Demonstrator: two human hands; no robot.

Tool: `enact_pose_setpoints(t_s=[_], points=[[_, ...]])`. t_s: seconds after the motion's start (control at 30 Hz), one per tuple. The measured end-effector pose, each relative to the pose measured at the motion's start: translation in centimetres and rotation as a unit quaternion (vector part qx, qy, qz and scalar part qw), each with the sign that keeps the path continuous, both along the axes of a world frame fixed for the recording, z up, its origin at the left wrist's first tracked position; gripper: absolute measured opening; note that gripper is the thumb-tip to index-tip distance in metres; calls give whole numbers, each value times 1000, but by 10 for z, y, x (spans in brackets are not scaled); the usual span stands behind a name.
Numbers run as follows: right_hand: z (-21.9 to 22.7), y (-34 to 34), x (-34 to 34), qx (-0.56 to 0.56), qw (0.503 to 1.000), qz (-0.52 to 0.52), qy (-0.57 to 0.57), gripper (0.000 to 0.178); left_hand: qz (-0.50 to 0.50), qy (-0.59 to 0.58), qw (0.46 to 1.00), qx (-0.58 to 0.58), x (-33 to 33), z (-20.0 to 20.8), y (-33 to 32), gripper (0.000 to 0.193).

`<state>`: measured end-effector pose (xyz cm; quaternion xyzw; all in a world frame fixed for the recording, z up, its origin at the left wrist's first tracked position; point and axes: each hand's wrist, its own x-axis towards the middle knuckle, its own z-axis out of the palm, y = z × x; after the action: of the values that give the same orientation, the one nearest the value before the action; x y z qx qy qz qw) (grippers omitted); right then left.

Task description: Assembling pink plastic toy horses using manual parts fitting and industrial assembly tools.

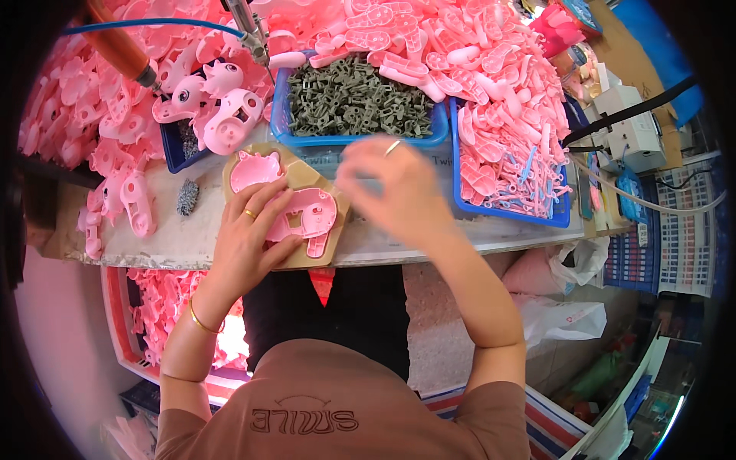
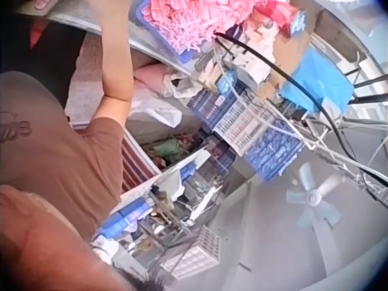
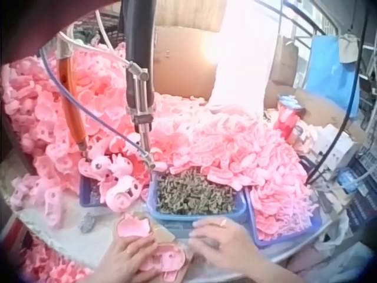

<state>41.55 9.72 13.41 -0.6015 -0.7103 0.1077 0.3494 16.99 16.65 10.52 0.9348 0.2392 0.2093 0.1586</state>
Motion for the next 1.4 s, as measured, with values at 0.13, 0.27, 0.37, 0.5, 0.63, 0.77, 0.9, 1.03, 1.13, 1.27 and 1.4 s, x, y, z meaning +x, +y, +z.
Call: enact_pose_setpoints(t_s=[0.13,0.27,0.37,0.5,0.63,0.77,0.9,1.03,1.13,1.27,1.4], points=[[4,31,38,30,975,-220,-14,16,-2,0,1000,4,0,1,-2,55],[-14,46,40,35,983,-150,-96,18,-11,-2,1000,12,0,0,-2,56],[-22,54,44,29,983,-143,-109,20,-10,2,1000,13,0,2,-1,57],[-8,58,55,-63,984,-143,88,15,-8,-5,1000,2,0,11,-1,56],[-4,50,59,-70,895,-106,428,13,4,-60,997,-44,11,14,3,53],[11,24,26,-145,911,-41,383,15,-12,-119,990,-69,33,30,0,51],[23,-1,-20,-137,933,-4,332,14,-25,-138,931,-337,44,31,-4,55],[6,-33,5,-112,934,-49,334,15,-14,-130,929,-346,43,19,-7,37],[1,-69,51,-17,955,-196,223,14,-3,-165,885,-436,34,22,-11,18],[-8,-108,135,114,886,-449,-24,13,-15,-220,829,-514,31,21,-10,17],[-21,-118,167,50,861,-501,-68,24,3,-222,803,-553,35,26,-13,20]])
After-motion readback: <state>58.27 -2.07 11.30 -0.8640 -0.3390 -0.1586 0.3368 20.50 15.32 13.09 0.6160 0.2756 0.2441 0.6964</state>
